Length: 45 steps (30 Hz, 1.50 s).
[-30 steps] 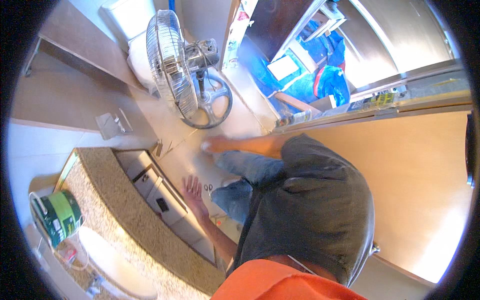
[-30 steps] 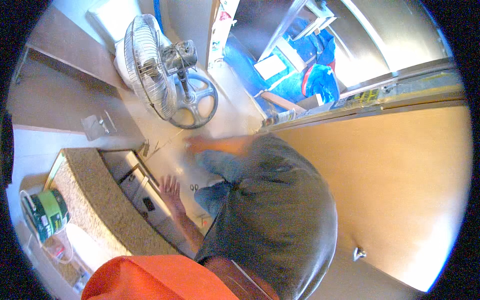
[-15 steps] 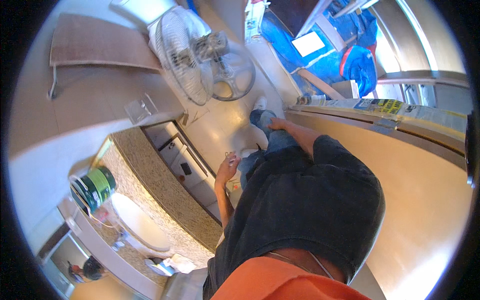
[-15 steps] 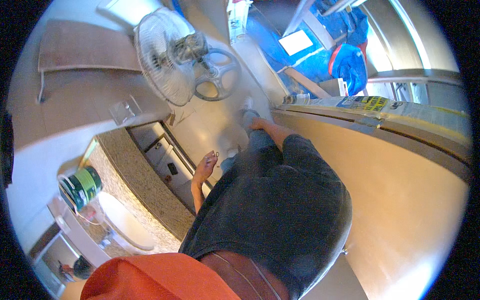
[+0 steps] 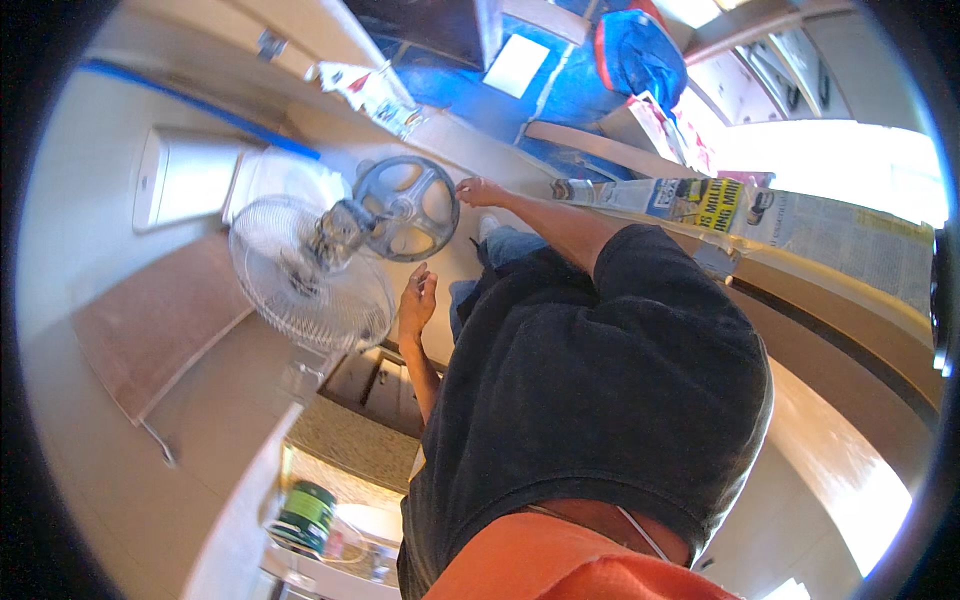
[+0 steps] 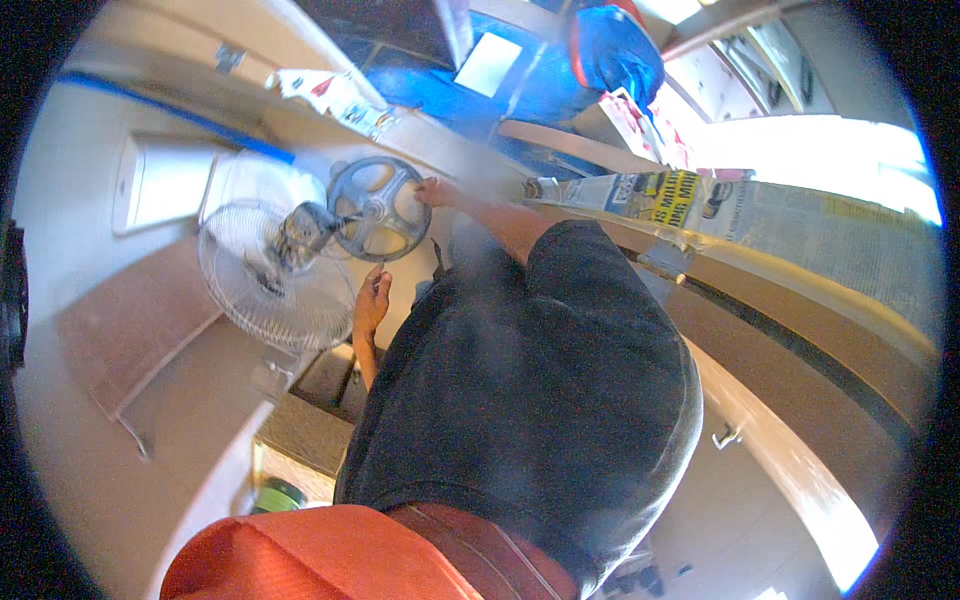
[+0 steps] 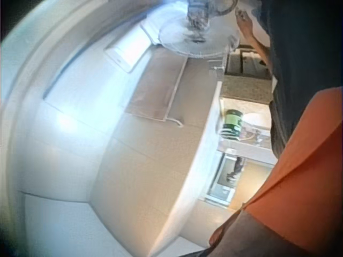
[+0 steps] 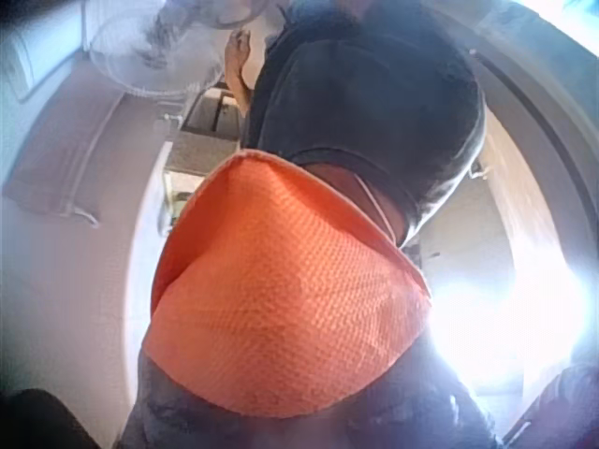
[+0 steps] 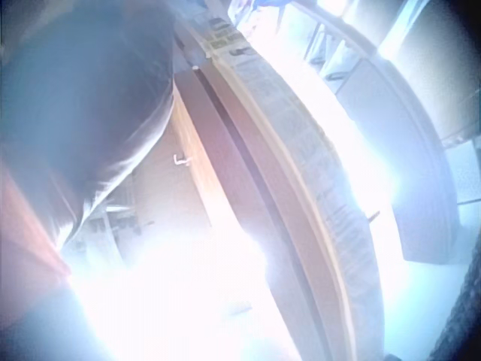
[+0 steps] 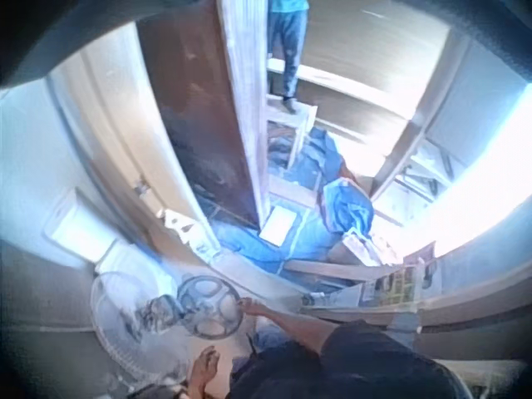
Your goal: The person sits on the floor and works under a kitchen sink, handling a white trim piece and small hardware. They then stand, walk across a blue tarp, and open a drawer to retrieve and examine metal cabinet hinges and screws.
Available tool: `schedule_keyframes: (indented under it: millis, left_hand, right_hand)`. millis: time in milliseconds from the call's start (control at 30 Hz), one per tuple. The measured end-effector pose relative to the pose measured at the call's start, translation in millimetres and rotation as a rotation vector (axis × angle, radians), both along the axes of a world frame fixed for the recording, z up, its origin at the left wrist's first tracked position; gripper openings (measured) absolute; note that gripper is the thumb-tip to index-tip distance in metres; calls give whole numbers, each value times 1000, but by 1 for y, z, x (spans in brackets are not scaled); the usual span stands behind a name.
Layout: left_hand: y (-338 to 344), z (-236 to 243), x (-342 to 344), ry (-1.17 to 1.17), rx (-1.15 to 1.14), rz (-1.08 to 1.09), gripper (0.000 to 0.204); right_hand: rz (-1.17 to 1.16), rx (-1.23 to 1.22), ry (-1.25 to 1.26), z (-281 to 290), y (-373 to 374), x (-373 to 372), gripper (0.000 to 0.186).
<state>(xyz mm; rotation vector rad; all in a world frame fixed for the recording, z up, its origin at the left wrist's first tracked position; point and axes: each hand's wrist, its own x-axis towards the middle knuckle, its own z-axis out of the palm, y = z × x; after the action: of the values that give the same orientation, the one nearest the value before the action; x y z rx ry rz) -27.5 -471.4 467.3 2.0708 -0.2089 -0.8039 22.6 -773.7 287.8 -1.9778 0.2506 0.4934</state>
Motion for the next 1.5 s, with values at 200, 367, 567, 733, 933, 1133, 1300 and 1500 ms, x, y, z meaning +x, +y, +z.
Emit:
schedule_keyframes:
  millis: [200, 367, 567, 733, 933, 1133, 1300, 1500]
  left_hand:
    - [-67, 13, 87, 38, 172, -312, 54]
    - [-112, 25, 145, -33, 52, -425, 50]
    - [-182, 32, 228, -9, 189, -605, 49]
    - [-243, 22, 293, 7, 178, -712, 52]
    - [-324, 22, 364, -29, 151, -840, 51]
    - [-395, 42, 408, -85, 122, -956, 50]
    - [-434, 54, 407, -112, 228, -1061, 52]
    - [-482, 60, 391, 10, 264, -1137, 52]
  right_hand:
    - [-244, -245, 106, -1, -91, -14, 27]
    - [210, -718, -82, -67, -155, -83, 25]
    - [34, -1008, 109, -120, -133, -142, 22]
    - [-466, -47, 378, -62, -143, -106, 28]
    - [-462, -385, 239, -9, -239, -5, 32]
    - [-993, -327, -155, 45, -320, 65, 36]
    - [-889, -441, 44, 102, -362, 44, 40]
    - [-1436, -152, 59, 54, -444, 26, 33]
